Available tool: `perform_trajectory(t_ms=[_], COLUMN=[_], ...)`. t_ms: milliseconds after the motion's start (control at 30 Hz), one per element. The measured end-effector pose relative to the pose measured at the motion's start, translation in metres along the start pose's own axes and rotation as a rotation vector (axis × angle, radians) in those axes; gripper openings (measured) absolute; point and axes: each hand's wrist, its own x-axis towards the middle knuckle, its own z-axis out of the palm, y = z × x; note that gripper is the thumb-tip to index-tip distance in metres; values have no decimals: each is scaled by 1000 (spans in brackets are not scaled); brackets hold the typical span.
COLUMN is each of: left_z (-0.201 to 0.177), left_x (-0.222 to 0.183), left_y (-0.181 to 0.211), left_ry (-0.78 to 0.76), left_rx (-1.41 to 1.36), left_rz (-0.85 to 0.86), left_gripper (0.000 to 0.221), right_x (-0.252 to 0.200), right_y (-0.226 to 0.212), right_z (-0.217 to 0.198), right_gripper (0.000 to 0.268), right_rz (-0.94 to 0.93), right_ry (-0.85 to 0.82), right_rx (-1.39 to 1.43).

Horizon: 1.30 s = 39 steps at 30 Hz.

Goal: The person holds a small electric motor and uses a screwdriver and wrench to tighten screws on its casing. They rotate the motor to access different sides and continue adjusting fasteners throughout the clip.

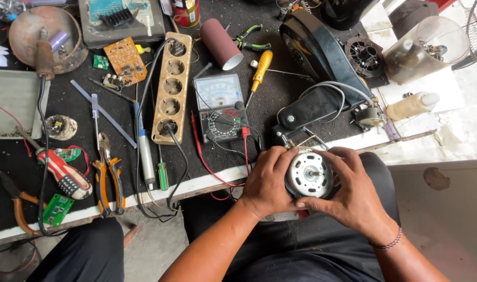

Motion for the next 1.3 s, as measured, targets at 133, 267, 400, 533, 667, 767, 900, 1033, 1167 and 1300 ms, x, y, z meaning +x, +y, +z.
perform_trajectory(t_ms=[133,267,400,533,667,767,900,1033,1167,1300], left_z=[-2,-1,-3,2,3,13,18,22,24,23], left_x=[0,6,15,14,4,-4,0,1,0,0], left_y=[1,4,26,39,61,60,64,54,52,48], left_ry=[-27,34,96,130,180,218,228,255,288,307], left_rx=[-12,37,70,84,-6,-17,-1,43,75,68], left_rz=[-10,-34,-93,-148,-280,-315,-347,-331,-307,-309], left_gripper=[100,98,95,101,107,108,107,103,99,98], right_x=[1,6,11,18,21,23,24,25,21,16], right_y=[0,-7,8,19,25,31,30,30,27,26], right_z=[6,3,4,2,0,1,-3,-3,-9,-18], right_gripper=[112,107,100,97,94,92,91,90,94,103], right_rz=[21,33,44,23,25,28,17,15,21,-10], right_ry=[21,75,118,104,60,62,50,42,-6,-54], right_rx=[34,126,266,333,423,473,519,522,537,600])
